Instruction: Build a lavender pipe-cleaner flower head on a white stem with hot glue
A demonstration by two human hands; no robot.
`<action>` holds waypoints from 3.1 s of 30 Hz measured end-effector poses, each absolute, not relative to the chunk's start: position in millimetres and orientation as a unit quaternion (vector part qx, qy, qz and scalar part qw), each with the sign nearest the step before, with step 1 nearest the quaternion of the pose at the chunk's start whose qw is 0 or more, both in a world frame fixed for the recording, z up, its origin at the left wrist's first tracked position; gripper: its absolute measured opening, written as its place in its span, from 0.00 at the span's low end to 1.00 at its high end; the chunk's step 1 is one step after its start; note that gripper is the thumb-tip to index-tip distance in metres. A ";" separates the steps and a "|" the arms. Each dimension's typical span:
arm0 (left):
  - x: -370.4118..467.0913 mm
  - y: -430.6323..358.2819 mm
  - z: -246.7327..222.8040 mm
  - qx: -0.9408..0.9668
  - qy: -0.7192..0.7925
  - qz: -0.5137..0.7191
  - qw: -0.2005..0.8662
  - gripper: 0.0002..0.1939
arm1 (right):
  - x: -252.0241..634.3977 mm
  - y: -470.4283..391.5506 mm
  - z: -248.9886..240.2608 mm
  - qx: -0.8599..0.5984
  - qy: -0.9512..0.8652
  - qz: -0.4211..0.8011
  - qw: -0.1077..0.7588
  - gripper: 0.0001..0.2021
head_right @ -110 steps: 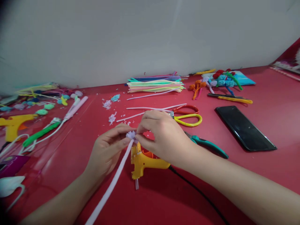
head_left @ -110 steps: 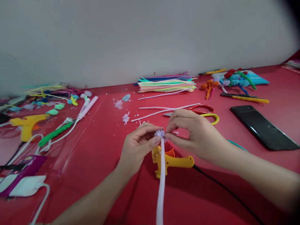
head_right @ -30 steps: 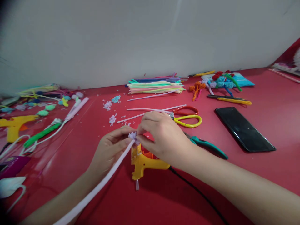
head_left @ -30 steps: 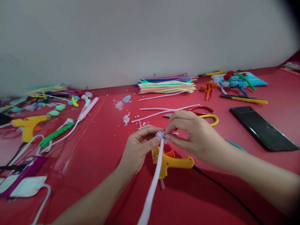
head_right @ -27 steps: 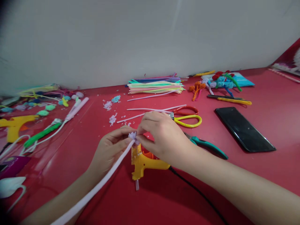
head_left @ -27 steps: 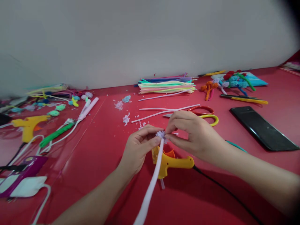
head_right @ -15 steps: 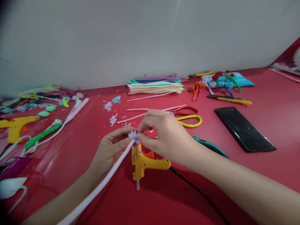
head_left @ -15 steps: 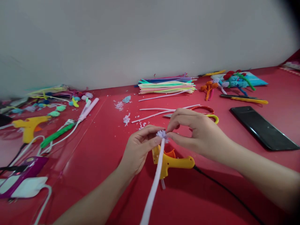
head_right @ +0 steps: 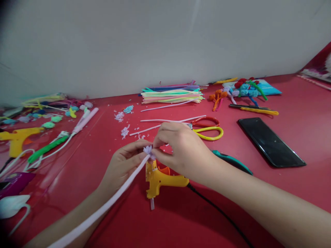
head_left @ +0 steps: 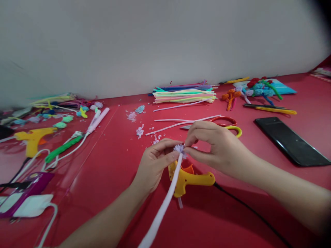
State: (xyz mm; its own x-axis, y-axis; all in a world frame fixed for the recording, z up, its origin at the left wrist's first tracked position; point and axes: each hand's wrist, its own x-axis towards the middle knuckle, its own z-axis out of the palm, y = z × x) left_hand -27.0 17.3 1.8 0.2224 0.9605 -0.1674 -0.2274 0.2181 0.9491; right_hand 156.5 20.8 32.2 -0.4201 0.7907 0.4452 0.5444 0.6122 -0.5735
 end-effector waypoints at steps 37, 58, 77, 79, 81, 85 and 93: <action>-31.5 19.5 -4.9 0.498 0.310 0.549 0.595 0.11 | 147.3 8.5 22.3 -0.301 -0.855 -0.082 0.414 0.07; -30.9 19.5 -4.9 0.471 0.339 0.559 0.592 0.11 | 141.7 4.5 5.5 -0.319 -0.847 -0.111 0.411 0.07; -31.0 21.3 -4.8 0.457 0.369 0.576 0.569 0.11 | 142.0 6.3 1.1 -0.322 -0.855 -0.108 0.392 0.12; -31.1 21.3 -5.0 0.461 0.373 0.577 0.562 0.11 | 142.2 6.2 0.7 -0.329 -0.856 -0.096 0.388 0.12; -31.3 21.2 -5.0 0.469 0.376 0.575 0.555 0.11 | 142.5 5.7 0.5 -0.330 -0.855 -0.092 0.389 0.12; -31.9 20.9 -3.9 0.473 0.382 0.578 0.544 0.11 | 142.2 5.1 -1.3 -0.334 -0.856 -0.059 0.390 0.14; -33.3 23.4 -3.9 0.449 0.374 0.576 0.572 0.11 | 140.5 9.9 5.6 -0.364 -0.739 0.313 0.473 0.19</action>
